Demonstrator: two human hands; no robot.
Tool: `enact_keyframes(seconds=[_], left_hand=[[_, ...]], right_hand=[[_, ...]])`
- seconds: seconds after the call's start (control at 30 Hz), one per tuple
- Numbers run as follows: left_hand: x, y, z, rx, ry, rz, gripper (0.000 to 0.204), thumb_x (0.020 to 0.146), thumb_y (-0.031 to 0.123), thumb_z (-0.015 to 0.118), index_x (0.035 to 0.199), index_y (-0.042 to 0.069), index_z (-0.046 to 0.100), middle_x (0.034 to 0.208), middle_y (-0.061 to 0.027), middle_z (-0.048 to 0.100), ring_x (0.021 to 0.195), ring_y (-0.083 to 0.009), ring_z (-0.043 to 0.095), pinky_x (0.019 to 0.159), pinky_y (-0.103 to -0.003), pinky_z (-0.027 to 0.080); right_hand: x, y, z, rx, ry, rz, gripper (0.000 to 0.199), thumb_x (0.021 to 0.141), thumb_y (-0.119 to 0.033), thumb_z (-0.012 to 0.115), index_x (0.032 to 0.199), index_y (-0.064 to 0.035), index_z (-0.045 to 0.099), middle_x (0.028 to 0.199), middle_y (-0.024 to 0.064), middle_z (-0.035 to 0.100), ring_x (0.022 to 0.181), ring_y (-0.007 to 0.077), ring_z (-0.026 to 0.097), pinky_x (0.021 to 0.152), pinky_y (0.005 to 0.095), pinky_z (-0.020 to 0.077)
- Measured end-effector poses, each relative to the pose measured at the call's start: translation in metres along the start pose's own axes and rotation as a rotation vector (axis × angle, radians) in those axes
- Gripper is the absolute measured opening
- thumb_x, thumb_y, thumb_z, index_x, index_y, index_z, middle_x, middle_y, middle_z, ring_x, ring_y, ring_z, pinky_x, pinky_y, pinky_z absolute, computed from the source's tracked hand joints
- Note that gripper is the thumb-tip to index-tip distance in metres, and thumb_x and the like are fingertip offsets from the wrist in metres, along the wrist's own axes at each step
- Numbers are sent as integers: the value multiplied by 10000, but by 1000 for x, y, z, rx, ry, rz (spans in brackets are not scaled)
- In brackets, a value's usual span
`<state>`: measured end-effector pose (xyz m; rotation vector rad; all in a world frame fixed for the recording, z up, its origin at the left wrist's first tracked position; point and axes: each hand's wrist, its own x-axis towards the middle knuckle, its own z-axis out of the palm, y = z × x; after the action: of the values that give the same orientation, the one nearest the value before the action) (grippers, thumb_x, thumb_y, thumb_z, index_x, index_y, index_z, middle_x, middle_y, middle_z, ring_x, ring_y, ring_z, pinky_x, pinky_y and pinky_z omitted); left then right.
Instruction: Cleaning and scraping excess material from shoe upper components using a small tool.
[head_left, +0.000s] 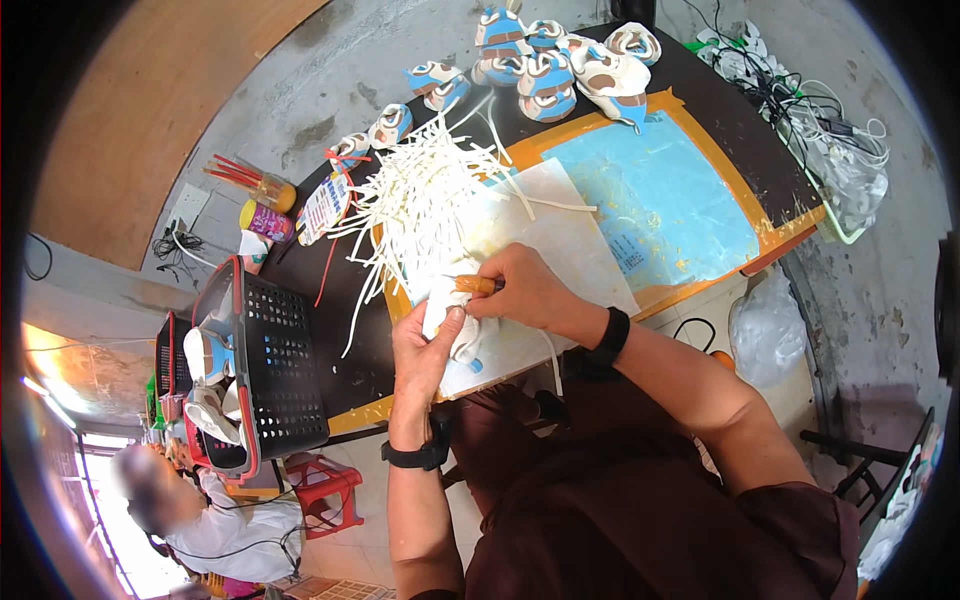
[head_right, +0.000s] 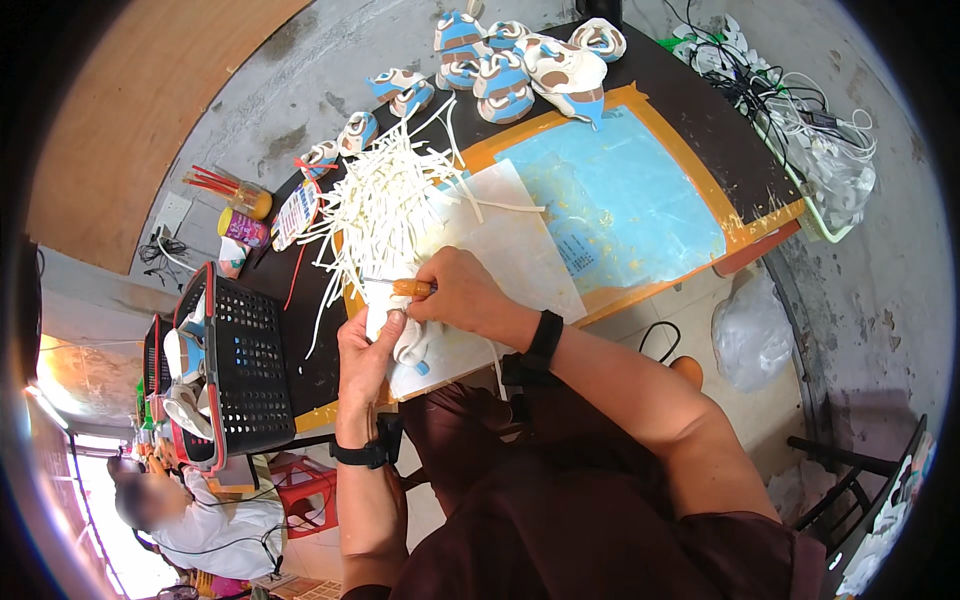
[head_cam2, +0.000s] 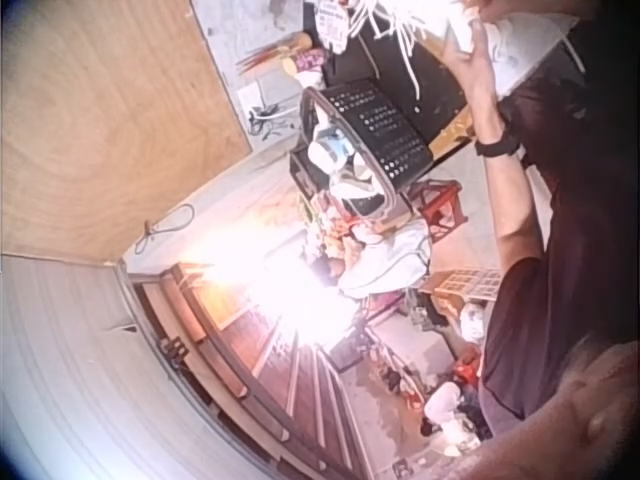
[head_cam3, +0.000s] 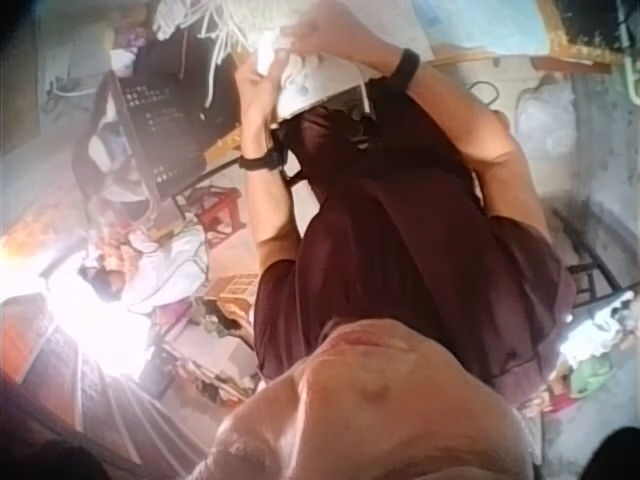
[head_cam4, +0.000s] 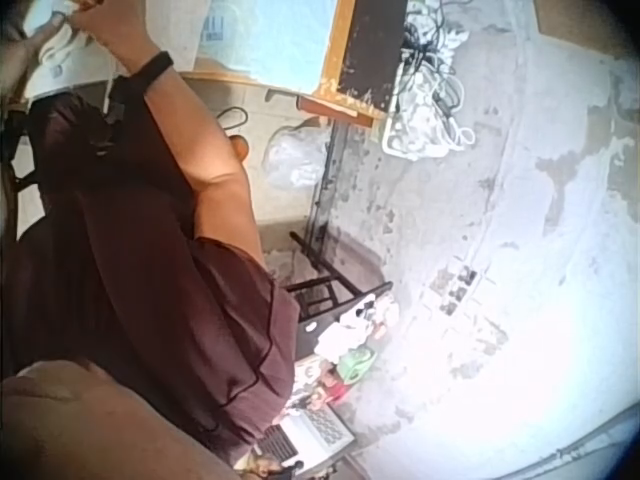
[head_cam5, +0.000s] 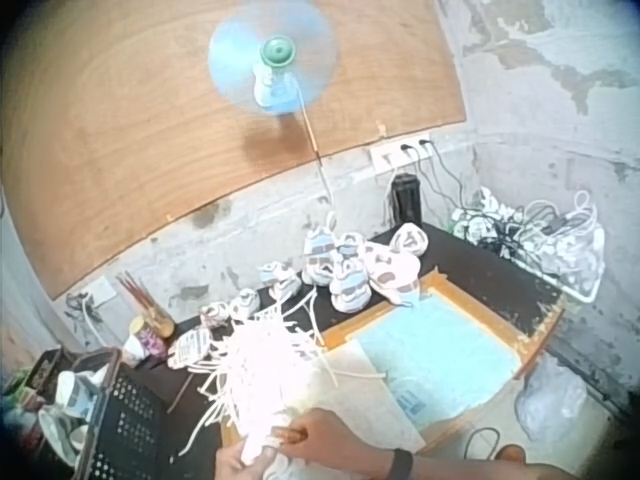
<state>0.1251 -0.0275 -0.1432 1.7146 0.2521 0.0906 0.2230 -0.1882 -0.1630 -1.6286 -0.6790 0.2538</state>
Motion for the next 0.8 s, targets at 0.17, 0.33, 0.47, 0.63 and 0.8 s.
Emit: enact_keyframes(seconds=[0.17, 0.33, 0.47, 0.63, 0.8], left_hand=[[0, 0, 1, 28, 11, 51, 212, 879, 121, 679, 1044, -12, 678, 902, -11, 674, 759, -48, 565, 668, -213, 463], [1, 0, 4, 31, 46, 43, 188, 882, 112, 669, 1020, -13, 688, 859, -6, 674, 721, -47, 564, 643, -209, 462], [2, -9, 1, 27, 136, 45, 184, 889, 117, 651, 1000, -25, 687, 836, -19, 680, 703, -53, 575, 634, -212, 465], [0, -6, 4, -62, 162, 24, 191, 893, 126, 644, 974, -43, 681, 821, -42, 689, 693, -62, 587, 626, -217, 467], [1, -7, 4, -65, 167, 11, 187, 893, 127, 644, 956, -45, 681, 807, -46, 688, 684, -65, 588, 622, -222, 468]], right_hand=[[-1, -4, 0, -43, 10, -10, 255, 652, -190, 765, 683, 42, 663, 520, 110, 545, 494, 118, 468, 500, 295, 383], [-2, -3, 0, -80, 13, -22, 263, 668, -198, 753, 685, 45, 654, 522, 119, 533, 487, 142, 468, 506, 303, 388], [-10, -11, -1, -143, 43, -70, 276, 741, -234, 723, 769, 33, 660, 534, 116, 532, 484, 152, 463, 506, 309, 389], [-35, -33, -13, -89, 46, 52, 277, 787, -266, 653, 818, 9, 659, 665, 196, 612, 598, 334, 606, 575, 388, 461], [-42, -34, -19, -178, -35, 11, 217, 808, -195, 591, 757, 5, 656, 641, 175, 611, 608, 367, 599, 581, 402, 460]])
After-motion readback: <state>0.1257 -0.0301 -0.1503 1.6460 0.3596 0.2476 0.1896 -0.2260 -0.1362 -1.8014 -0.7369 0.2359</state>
